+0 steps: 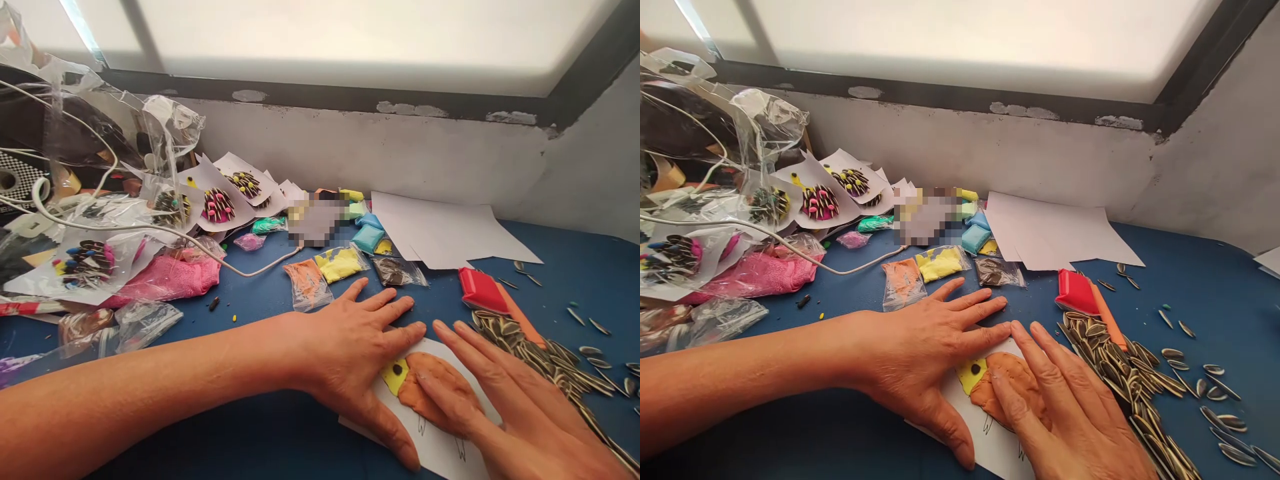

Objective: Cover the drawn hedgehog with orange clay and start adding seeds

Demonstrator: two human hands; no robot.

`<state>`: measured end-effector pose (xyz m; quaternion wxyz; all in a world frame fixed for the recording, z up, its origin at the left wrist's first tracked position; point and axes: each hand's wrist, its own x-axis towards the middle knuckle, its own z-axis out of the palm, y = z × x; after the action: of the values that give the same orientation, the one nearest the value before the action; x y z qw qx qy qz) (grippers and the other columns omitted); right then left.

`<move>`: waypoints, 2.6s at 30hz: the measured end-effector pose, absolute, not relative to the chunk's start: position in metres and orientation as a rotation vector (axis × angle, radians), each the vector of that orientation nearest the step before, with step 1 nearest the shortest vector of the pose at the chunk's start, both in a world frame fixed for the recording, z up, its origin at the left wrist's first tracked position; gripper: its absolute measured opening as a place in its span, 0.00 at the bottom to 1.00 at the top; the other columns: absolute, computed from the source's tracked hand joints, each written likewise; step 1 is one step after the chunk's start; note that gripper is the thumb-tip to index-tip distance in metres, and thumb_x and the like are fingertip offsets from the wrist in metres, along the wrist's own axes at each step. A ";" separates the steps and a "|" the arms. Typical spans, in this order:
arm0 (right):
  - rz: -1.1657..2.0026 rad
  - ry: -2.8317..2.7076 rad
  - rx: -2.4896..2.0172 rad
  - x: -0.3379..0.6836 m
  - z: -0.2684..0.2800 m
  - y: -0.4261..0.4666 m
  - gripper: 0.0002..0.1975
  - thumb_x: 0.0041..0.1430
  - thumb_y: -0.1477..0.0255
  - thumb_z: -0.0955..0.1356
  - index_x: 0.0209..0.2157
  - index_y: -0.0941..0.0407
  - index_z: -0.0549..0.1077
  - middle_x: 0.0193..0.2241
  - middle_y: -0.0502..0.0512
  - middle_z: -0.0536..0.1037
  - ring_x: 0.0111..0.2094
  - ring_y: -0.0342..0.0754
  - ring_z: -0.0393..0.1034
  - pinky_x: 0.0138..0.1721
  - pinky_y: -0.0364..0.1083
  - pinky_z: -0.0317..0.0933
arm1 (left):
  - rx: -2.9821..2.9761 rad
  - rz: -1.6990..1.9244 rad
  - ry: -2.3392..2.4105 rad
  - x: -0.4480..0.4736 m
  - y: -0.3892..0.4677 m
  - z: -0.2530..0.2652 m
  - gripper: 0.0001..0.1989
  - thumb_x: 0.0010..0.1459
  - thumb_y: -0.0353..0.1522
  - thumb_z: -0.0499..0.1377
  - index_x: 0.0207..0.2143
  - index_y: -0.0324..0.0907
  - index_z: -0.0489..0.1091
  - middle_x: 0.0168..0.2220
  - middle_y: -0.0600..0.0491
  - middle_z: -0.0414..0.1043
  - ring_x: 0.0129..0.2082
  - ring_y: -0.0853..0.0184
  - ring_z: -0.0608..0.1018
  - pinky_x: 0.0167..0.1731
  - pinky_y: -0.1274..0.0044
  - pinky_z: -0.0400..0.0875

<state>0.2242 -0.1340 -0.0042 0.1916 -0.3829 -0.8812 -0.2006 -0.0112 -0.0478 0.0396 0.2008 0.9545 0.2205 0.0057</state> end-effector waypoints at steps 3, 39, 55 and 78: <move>-0.571 -2.507 -1.071 0.227 -0.002 -0.132 0.23 0.64 0.73 0.60 0.59 0.52 0.68 0.67 0.59 0.62 0.68 0.58 0.54 0.58 0.56 0.60 | 2.658 0.010 0.616 -0.011 -0.048 0.040 0.54 0.54 0.58 0.60 0.71 0.37 0.44 0.72 0.38 0.35 0.71 0.48 0.40 0.67 0.51 0.34; -0.725 -2.535 -1.079 0.232 0.015 -0.120 0.21 0.60 0.81 0.59 0.48 0.55 0.77 0.59 0.67 0.70 0.65 0.61 0.58 0.47 0.57 0.70 | 2.721 0.043 0.625 -0.009 -0.047 0.036 0.53 0.53 0.57 0.60 0.69 0.34 0.49 0.71 0.39 0.40 0.72 0.49 0.45 0.67 0.52 0.37; -0.651 -2.560 -1.118 0.250 -0.001 -0.121 0.26 0.57 0.84 0.60 0.55 0.54 0.72 0.61 0.67 0.67 0.61 0.63 0.62 0.51 0.62 0.65 | 2.772 -0.042 0.628 -0.013 -0.050 0.041 0.49 0.58 0.55 0.57 0.70 0.33 0.48 0.71 0.45 0.41 0.72 0.52 0.43 0.69 0.58 0.36; -0.859 -2.631 -1.163 0.252 0.000 -0.133 0.26 0.58 0.77 0.61 0.58 0.58 0.72 0.62 0.69 0.68 0.64 0.66 0.60 0.51 0.58 0.67 | 2.607 -0.063 0.668 -0.018 -0.047 0.046 0.49 0.59 0.53 0.58 0.70 0.30 0.47 0.71 0.38 0.36 0.72 0.51 0.43 0.69 0.59 0.42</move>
<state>0.2515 -0.1334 0.0002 0.0697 -0.3865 -0.8742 -0.2855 -0.0180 -0.0470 0.0456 0.2229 0.9441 0.2418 -0.0227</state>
